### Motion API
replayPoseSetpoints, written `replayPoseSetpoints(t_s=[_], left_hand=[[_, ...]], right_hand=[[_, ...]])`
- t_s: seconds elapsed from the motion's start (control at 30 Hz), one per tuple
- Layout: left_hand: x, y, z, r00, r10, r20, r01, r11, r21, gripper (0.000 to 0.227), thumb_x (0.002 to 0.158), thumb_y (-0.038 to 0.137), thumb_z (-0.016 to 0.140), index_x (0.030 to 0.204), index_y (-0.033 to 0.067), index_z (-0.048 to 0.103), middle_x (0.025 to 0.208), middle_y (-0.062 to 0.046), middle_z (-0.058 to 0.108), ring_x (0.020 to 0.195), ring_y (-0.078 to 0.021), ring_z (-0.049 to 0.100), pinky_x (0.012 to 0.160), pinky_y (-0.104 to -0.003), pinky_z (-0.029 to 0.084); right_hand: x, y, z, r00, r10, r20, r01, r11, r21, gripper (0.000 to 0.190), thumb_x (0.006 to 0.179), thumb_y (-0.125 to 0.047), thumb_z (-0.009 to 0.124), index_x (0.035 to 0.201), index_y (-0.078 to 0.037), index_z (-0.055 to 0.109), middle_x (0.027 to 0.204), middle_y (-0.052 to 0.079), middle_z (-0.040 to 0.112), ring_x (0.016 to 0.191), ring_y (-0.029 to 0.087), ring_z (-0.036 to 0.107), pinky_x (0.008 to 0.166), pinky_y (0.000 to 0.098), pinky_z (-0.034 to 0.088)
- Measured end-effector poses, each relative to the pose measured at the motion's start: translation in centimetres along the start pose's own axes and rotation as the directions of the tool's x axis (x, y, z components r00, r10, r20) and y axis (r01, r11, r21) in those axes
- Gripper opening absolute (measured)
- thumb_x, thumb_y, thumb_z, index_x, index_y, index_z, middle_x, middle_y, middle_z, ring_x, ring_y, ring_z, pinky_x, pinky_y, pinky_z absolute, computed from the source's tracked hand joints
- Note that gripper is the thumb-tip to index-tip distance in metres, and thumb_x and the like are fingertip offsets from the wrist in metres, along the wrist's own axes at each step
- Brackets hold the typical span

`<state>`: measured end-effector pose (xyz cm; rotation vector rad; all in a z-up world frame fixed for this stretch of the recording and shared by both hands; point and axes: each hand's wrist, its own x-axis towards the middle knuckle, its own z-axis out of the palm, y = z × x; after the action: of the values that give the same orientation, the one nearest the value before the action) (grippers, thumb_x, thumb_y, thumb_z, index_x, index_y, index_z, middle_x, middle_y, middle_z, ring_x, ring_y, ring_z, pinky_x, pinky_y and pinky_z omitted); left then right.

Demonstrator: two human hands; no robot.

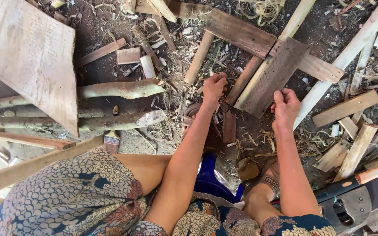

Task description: The person sits on a low stool on the workshop floor assembling a small wooden frame. They position wooden sticks and planks against a cross-shaped wood structure, hammer nails into the joints, and fit and press pieces together, adjusting the parts as the frame takes shape.

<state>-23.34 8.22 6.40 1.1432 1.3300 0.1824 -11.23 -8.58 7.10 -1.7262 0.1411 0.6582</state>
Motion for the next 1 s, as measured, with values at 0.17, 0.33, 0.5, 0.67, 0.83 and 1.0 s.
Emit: replayPoseSetpoints(t_s=[0.17,0.33,0.5,0.67,0.83,1.0], left_hand=[[-0.4,0.2,0.1,1.000,-0.023,0.021,0.022,0.999,0.029,0.027,0.095,0.013,0.047,0.112,-0.0042,0.059,0.085,-0.017,0.063,0.071,-0.0190,0.061,0.058,-0.033,0.051],[-1.6,-0.1,0.1,0.992,-0.060,0.115,0.008,0.915,0.404,0.028,0.092,0.026,0.049,0.083,0.0067,0.067,0.049,-0.005,0.061,0.041,-0.0171,0.063,0.044,-0.032,0.057],[-4.4,2.6,-0.1,0.933,-0.216,0.289,0.052,0.873,0.485,0.042,0.093,0.025,0.038,0.107,-0.0089,0.060,0.067,-0.021,0.066,0.058,-0.0291,0.069,0.056,-0.043,0.062],[-4.2,2.5,0.2,0.918,-0.265,0.296,0.164,0.932,0.324,0.039,0.095,0.021,0.037,0.106,-0.0138,0.052,0.075,-0.027,0.064,0.072,-0.0347,0.069,0.062,-0.044,0.064],[-3.7,1.6,0.3,0.925,-0.221,0.311,0.178,0.971,0.159,0.034,0.096,0.019,0.039,0.081,-0.0082,0.054,0.072,-0.029,0.060,0.078,-0.0399,0.067,0.068,-0.047,0.063],[-3.0,0.7,0.6,0.935,-0.220,0.279,0.212,0.975,0.059,0.037,0.094,0.026,0.046,0.079,-0.0068,0.054,0.069,-0.028,0.059,0.073,-0.0385,0.067,0.068,-0.048,0.062]], right_hand=[[0.5,1.6,-0.2,1.000,-0.015,0.006,0.015,1.000,0.021,0.003,0.092,-0.007,0.061,0.091,-0.007,0.064,0.073,0.008,0.057,0.042,0.011,0.049,0.035,0.0211,0.038],[1.0,2.7,-0.4,1.000,-0.011,0.007,0.011,1.000,0.012,0.003,0.093,-0.008,0.061,0.092,-0.006,0.064,0.075,0.010,0.058,0.042,0.012,0.050,0.035,0.0221,0.038],[1.4,3.3,-0.5,1.000,-0.019,-0.009,0.019,1.000,0.002,0.003,0.092,-0.009,0.064,0.092,-0.006,0.065,0.072,0.009,0.058,0.040,0.012,0.049,0.034,0.0231,0.037],[1.1,2.9,-0.4,1.000,-0.018,-0.006,0.018,1.000,0.021,0.003,0.092,-0.008,0.065,0.090,-0.007,0.064,0.070,0.007,0.056,0.040,0.011,0.048,0.034,0.0230,0.037],[0.8,3.1,-0.4,1.000,-0.025,0.003,0.025,1.000,0.012,0.004,0.092,-0.009,0.065,0.089,-0.007,0.064,0.071,0.007,0.056,0.040,0.012,0.049,0.035,0.0236,0.036],[0.5,2.9,-0.1,1.000,0.000,0.010,0.000,1.000,0.009,0.004,0.093,-0.009,0.065,0.089,-0.007,0.064,0.072,0.008,0.057,0.040,0.012,0.048,0.037,0.0250,0.037]])
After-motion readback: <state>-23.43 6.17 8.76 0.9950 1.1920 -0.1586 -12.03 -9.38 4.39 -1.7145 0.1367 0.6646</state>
